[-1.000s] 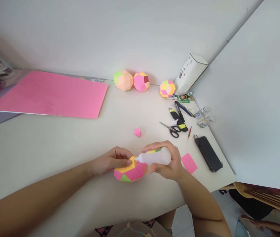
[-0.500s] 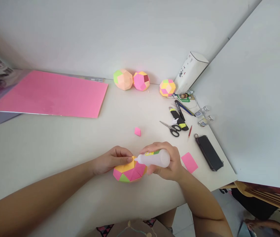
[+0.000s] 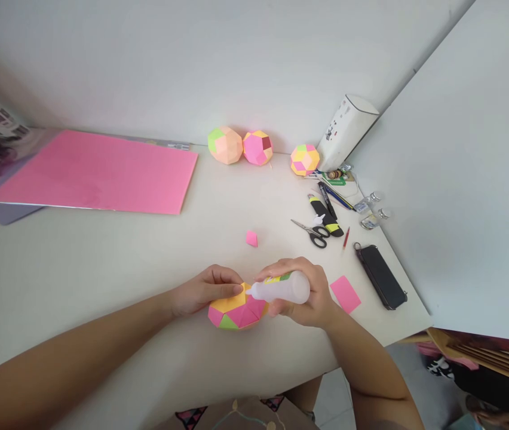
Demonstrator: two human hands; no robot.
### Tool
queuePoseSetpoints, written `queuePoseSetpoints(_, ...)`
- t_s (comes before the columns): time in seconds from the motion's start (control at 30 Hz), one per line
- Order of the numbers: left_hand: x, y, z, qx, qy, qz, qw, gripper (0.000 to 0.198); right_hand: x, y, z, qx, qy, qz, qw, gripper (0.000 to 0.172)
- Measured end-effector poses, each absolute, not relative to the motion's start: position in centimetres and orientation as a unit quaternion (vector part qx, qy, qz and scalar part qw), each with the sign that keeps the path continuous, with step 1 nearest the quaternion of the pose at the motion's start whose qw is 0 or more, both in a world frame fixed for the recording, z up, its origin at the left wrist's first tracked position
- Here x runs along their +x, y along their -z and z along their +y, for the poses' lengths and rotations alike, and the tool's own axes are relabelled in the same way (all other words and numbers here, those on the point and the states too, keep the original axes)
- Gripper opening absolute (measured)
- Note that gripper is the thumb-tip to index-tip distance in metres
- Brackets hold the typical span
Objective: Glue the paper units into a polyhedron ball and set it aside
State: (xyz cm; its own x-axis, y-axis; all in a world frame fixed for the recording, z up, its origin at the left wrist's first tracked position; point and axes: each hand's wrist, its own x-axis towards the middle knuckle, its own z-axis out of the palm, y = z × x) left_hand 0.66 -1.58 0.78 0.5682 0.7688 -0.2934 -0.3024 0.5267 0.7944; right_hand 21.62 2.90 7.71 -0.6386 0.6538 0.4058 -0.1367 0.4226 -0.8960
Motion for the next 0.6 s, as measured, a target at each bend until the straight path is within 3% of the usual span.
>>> queuePoseSetpoints(0.37,0.6,-0.6,-1.5,0.337,-0.336,0.331,0.815,0.021,21.4,-7.2,3.7,-0.261,-0.570,-0.653,0.425,0.033)
queuePoseSetpoints(0.6,0.6,-1.2,-1.3,0.380,-0.355,0.285,0.805,0.025,21.1,-7.0,4.6,-0.345,-0.632,-0.574,0.391,0.039)
